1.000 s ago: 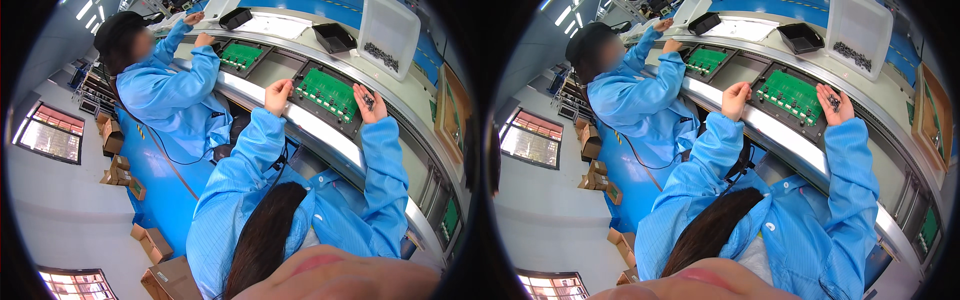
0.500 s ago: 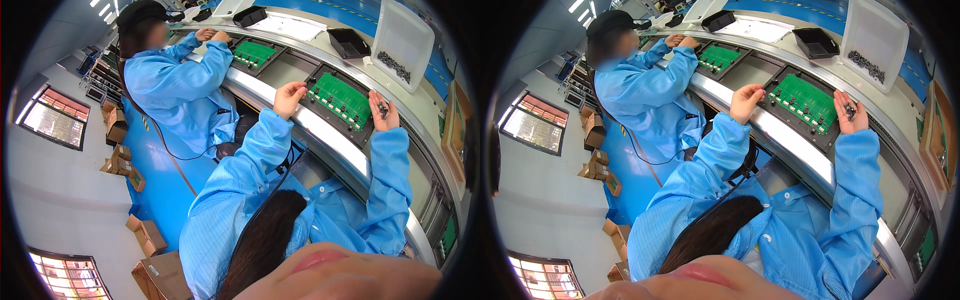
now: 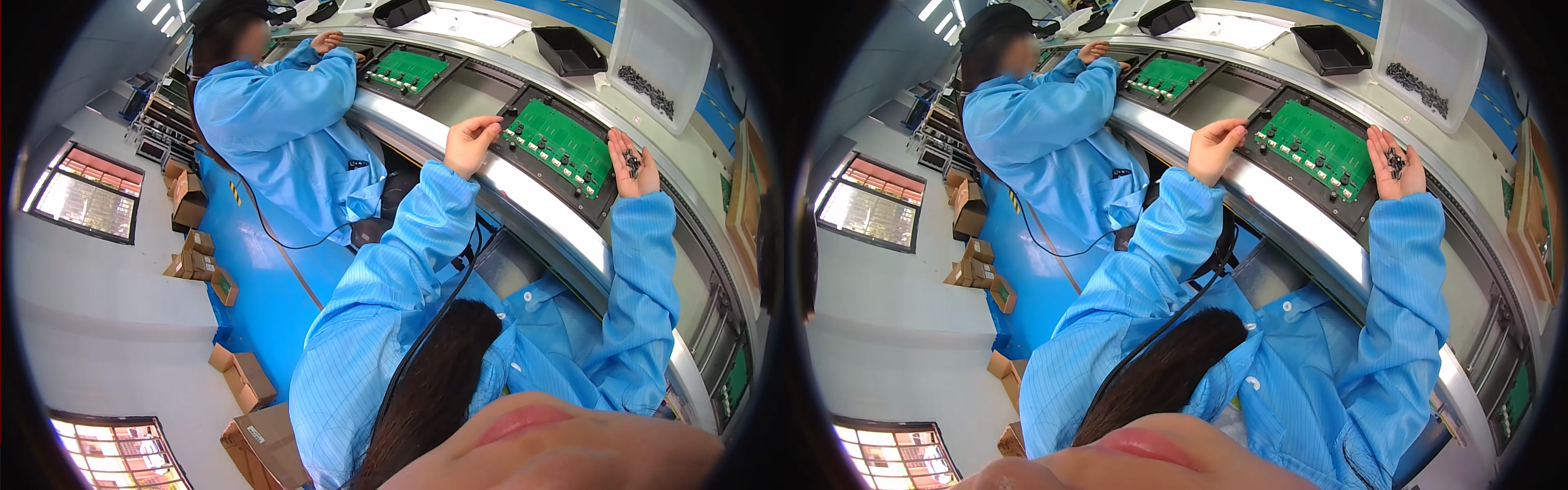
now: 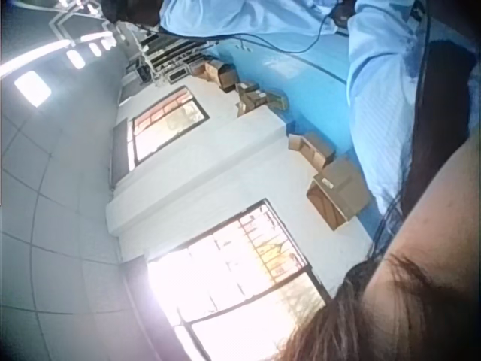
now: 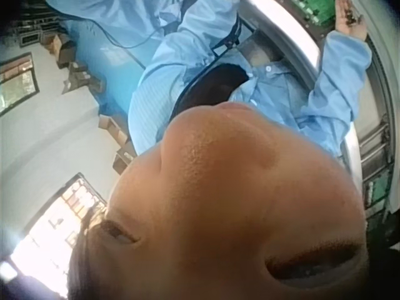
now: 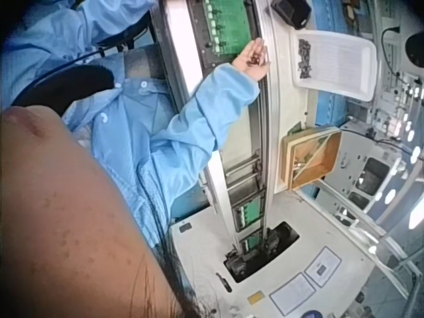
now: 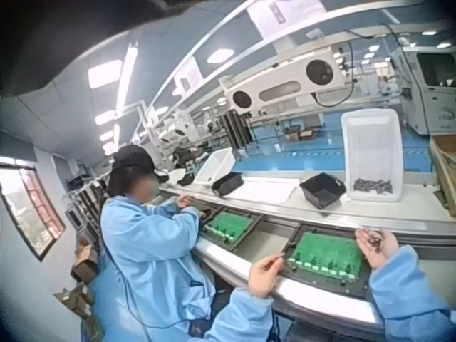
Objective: Manually place small electronic components onto a printed circuit board on an assembly line.
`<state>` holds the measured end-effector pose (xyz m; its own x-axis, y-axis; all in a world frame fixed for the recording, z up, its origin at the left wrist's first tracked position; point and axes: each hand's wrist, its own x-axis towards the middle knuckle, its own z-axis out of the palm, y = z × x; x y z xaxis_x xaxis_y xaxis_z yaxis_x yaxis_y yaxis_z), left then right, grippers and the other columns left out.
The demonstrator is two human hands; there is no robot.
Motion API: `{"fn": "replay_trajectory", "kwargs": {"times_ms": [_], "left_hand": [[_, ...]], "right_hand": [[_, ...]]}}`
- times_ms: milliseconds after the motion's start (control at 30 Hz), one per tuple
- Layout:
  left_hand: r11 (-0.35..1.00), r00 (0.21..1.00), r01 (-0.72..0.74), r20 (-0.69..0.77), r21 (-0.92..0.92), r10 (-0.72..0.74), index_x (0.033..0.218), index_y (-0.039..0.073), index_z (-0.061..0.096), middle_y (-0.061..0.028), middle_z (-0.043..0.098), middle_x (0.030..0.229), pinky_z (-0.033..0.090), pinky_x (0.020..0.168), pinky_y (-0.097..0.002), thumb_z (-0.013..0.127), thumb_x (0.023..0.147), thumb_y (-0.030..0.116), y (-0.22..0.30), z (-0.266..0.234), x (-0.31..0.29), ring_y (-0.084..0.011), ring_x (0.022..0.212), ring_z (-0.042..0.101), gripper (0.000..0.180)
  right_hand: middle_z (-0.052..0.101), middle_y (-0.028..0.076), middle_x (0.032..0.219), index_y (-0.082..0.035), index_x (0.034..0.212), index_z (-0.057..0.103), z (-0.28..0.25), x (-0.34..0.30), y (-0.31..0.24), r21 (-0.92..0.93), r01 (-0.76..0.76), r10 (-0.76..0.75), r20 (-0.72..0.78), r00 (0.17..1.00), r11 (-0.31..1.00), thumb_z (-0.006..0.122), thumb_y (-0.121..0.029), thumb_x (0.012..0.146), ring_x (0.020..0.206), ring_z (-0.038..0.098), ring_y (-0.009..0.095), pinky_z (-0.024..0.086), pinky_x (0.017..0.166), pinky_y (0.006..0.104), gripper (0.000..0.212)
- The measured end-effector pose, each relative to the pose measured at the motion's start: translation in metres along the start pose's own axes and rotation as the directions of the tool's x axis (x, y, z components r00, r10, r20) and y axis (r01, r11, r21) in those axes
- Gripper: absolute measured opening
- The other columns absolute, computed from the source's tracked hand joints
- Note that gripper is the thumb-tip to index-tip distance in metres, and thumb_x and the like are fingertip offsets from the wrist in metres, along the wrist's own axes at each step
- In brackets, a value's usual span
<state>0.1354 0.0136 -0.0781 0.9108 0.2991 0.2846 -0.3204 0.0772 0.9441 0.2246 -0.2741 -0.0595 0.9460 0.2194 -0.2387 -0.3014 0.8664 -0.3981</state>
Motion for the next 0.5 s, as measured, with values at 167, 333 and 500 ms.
{"fn": "replay_trajectory", "kwargs": {"times_ms": [167,333,500], "left_hand": [[1.0,1.0,-0.003,-0.015,0.01,0.004,0.097,-0.006,0.062,-0.0107,0.063,0.079,0.048,0.066,-0.0202,0.06,0.081,0.0,0.0003,0.0,-0.0009,-0.0128,0.069,0.057,0.017],[1.0,1.0,0.022,-0.018,-0.018,-0.023,0.098,-0.007,0.061,-0.0115,0.063,0.08,0.049,0.066,-0.0202,0.06,0.081,0.0,0.0004,0.0013,-0.0007,-0.0133,0.069,0.058,0.018],[0.999,0.999,0.044,-0.017,-0.025,-0.044,0.097,-0.007,0.061,-0.0117,0.063,0.08,0.049,0.066,-0.0203,0.06,0.081,0.0,0.0009,0.0005,-0.0003,-0.0136,0.069,0.059,0.017]], "right_hand": [[0.035,0.033,0.128,0.016,0.121,0.03,-0.0004,-0.0007,0.0017,0.002,-0.002,0.002,-0.005,1.0,1.0,0.02,-0.02,0.096,0.122,0.036,0.04,0.032,0.105,0.0438,0.045],[0.031,0.031,0.132,0.014,0.125,0.027,0.0049,-0.0044,0.0015,0.026,-0.01,0.01,-0.004,1.0,1.0,0.023,-0.019,0.096,0.125,0.033,0.039,0.029,0.107,0.0436,0.044],[0.032,0.031,0.132,0.014,0.124,0.027,0.0042,-0.0022,0.0015,0.027,-0.012,0.011,0.011,1.0,1.0,0.022,-0.019,0.096,0.124,0.033,0.039,0.029,0.106,0.0437,0.044]]}}
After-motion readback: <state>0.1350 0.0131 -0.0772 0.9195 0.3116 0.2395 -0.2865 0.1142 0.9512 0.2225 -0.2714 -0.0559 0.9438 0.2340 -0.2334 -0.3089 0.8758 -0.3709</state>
